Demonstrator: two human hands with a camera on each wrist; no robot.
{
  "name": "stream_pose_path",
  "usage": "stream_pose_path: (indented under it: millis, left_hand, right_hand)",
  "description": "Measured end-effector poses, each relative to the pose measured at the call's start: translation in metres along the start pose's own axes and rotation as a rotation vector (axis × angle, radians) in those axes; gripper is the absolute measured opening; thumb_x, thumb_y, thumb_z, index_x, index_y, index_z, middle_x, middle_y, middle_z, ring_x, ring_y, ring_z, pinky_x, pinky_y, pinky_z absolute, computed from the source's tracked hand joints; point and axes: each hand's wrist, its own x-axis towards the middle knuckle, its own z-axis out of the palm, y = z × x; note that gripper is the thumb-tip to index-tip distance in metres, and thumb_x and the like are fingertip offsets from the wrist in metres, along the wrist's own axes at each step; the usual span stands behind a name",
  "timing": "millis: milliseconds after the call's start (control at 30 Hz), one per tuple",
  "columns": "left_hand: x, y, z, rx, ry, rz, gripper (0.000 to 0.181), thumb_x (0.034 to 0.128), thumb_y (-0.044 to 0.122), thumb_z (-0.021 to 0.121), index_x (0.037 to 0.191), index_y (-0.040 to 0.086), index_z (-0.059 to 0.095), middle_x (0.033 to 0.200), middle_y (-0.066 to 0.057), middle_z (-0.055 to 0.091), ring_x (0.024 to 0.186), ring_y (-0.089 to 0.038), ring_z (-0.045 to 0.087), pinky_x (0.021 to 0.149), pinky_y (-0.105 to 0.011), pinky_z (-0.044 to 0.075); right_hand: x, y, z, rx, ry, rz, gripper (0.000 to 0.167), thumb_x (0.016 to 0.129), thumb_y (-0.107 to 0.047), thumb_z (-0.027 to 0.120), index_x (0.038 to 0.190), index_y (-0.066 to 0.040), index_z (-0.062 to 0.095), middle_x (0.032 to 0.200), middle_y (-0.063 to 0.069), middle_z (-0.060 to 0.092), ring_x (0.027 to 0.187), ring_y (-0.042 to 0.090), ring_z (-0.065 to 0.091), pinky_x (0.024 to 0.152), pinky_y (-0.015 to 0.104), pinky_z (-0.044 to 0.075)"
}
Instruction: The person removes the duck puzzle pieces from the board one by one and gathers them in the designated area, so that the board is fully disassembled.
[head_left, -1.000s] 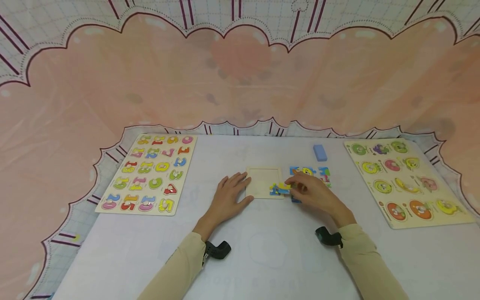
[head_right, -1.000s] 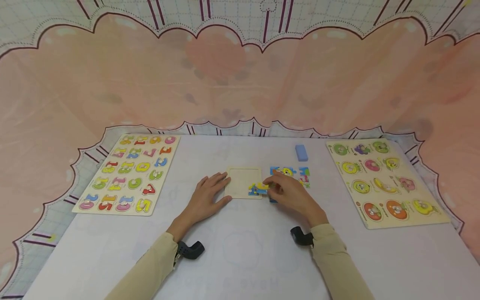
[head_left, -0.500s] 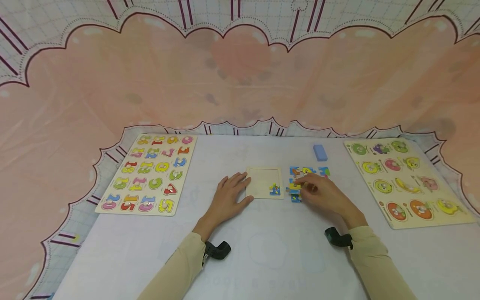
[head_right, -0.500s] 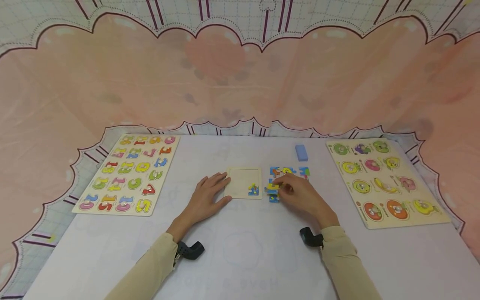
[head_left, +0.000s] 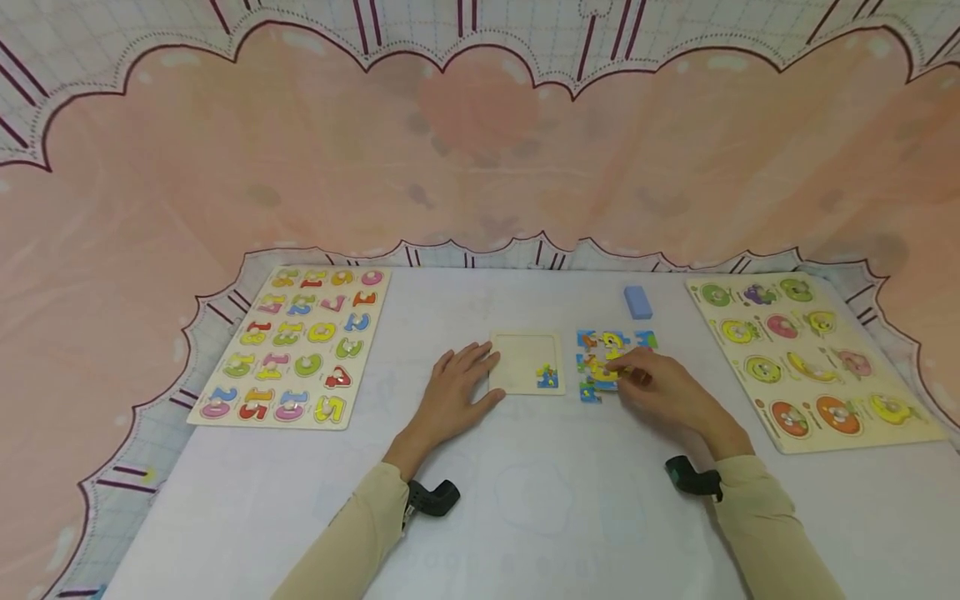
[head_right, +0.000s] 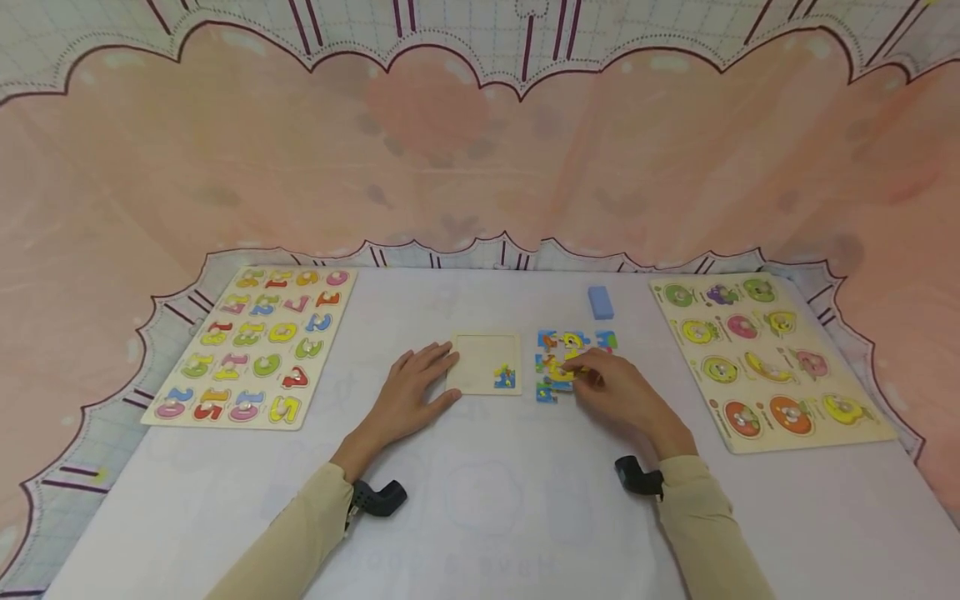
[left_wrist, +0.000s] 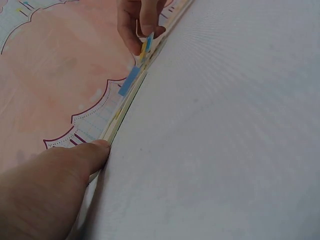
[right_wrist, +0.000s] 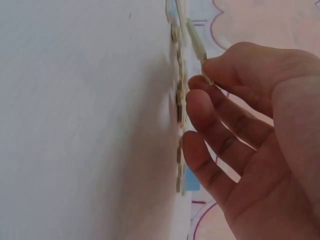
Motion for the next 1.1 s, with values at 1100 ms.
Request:
stream_pose_path:
  millis: [1100]
  left_hand:
    - [0.000,-0.002,0.001,-0.016,0.001,0.006,0.057,0.0892,0.041,0.061,0.137,0.012,0.051,0.147,-0.006,0.044,0.139,-0.025,0.035,0.113,-0.052,0.022]
  right_hand:
    - [-0.013,0.014,-0.011,0.040,-0.097,0.060,0.024,0.089,-0.006,0.062,0.111,-0.013,0.065,0.108,0.002,0.063,0.099,0.015,0.054,0.083,0.021,0.047]
